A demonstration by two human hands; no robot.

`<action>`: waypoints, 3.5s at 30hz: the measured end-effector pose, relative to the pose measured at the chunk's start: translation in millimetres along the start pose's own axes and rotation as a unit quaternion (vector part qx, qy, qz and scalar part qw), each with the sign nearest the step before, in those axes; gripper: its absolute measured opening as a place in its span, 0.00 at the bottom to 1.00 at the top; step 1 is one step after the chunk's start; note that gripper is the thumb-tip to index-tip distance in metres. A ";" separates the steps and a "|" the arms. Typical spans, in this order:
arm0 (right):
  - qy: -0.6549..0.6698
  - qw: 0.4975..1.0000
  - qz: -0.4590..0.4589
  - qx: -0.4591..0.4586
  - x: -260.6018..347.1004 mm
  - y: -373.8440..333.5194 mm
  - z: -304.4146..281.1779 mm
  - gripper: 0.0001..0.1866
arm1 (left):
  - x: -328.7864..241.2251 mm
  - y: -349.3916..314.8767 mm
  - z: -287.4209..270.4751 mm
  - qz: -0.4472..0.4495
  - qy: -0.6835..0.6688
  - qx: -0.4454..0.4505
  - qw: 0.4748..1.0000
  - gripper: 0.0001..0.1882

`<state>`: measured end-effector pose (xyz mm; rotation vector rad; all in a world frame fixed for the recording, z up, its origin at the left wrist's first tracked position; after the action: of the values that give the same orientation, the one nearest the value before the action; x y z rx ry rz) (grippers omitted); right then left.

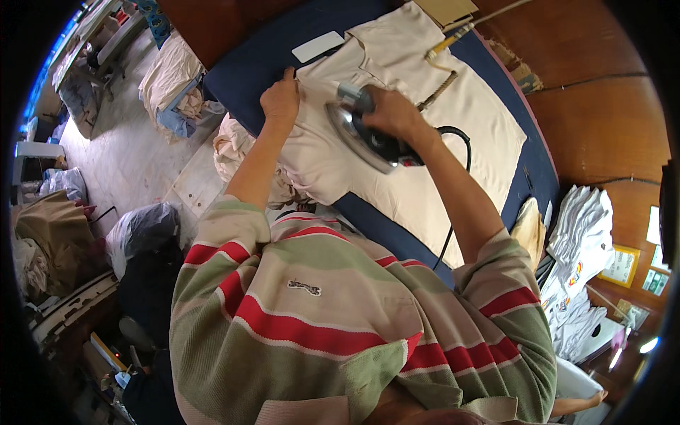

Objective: The person irons a light-colored garment on a table, smoothing the fabric and using an iron before folding the garment and trimming loose threads with shears.

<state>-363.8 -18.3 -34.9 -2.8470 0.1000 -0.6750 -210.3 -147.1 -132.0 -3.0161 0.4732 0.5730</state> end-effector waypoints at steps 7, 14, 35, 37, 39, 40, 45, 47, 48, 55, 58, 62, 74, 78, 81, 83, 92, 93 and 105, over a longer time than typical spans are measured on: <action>-0.010 1.000 -0.010 -0.002 19.1 45.3 6.1 0.24 | 17.7 -52.2 -15.2 -0.040 -0.116 0.056 0.991 0.29; -0.026 0.999 -0.018 0.003 42.7 81.4 6.9 0.26 | 49.7 -72.9 -5.4 -0.094 -0.179 0.076 0.976 0.31; -0.002 0.997 0.082 0.007 -23.5 -18.4 -10.1 0.27 | -21.9 41.6 8.9 0.239 -0.044 0.135 0.961 0.11; 0.001 0.996 0.093 -0.002 -30.6 -15.0 -15.5 0.28 | -23.1 55.5 16.1 0.251 -0.066 0.175 0.950 0.06; -0.004 0.997 0.080 0.004 -22.9 -10.0 -19.5 0.28 | -25.0 64.7 20.1 0.249 -0.050 0.225 0.941 0.06; -0.007 0.997 0.072 0.008 -18.0 -6.2 -20.6 0.28 | -24.1 69.0 21.4 0.246 -0.042 0.249 0.936 0.06; -0.008 1.000 0.017 0.000 8.7 26.1 -11.8 0.27 | -16.9 78.7 13.2 0.250 -0.028 0.186 0.950 0.06; -0.012 1.000 0.002 -0.007 14.6 47.8 -2.2 0.25 | -3.4 62.3 -3.2 0.245 -0.054 0.010 0.968 0.08; -0.015 1.000 0.016 -0.005 15.2 54.1 -2.1 0.25 | 2.0 48.0 -9.8 0.163 -0.057 -0.016 0.985 0.09; -0.086 0.995 0.003 -0.053 47.1 93.1 -7.8 0.33 | 33.2 -73.3 -12.4 -0.029 -0.045 -0.041 0.998 0.13; -0.066 0.997 -0.001 -0.042 55.4 109.1 -6.0 0.33 | 41.6 -71.8 -14.3 -0.027 -0.115 -0.054 0.992 0.13; -0.067 0.998 0.009 0.017 68.7 115.1 3.7 0.26 | 48.6 -68.9 -10.2 0.009 -0.171 -0.076 0.982 0.13; -0.090 0.994 0.011 -0.058 50.5 104.3 -12.4 0.28 | 46.9 -71.5 -16.2 0.024 -0.214 -0.086 0.973 0.13; -0.098 0.993 -0.008 -0.059 52.4 120.4 -8.4 0.30 | 46.4 -74.7 -17.5 0.021 -0.216 -0.082 0.973 0.13; -0.091 0.995 -0.015 -0.046 61.7 129.1 -8.6 0.29 | 45.8 -72.7 -17.8 0.032 -0.202 -0.105 0.973 0.12; -0.084 0.995 -0.013 -0.047 59.4 131.6 -6.6 0.29 | 47.2 -71.4 -17.5 0.033 -0.200 -0.107 0.973 0.12; -0.049 0.996 0.069 -0.020 2.4 56.9 -18.4 0.30 | 12.7 -54.7 -29.1 0.044 -0.075 -0.111 0.990 0.22; -0.042 0.997 0.069 -0.016 -3.2 43.5 -13.9 0.30 | -8.3 -50.4 -25.2 0.095 -0.047 -0.090 0.990 0.23; 0.037 0.982 0.165 0.090 -9.7 -158.9 44.4 0.24 | -18.8 -65.2 -24.6 0.215 0.052 -0.176 0.959 0.26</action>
<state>-349.8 146.2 -42.6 -2.5485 0.4849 -0.6772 -198.6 -81.7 -103.7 -3.2998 1.1726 0.5676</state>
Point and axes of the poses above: each hand's wrist, its own y-axis towards the middle knuckle, its own z-axis out of the palm, x = y × z, the point moved 9 cm from there along y, towards the middle knuckle, and after that the axes turned 4 degrees about x, right-handed, at the moved point
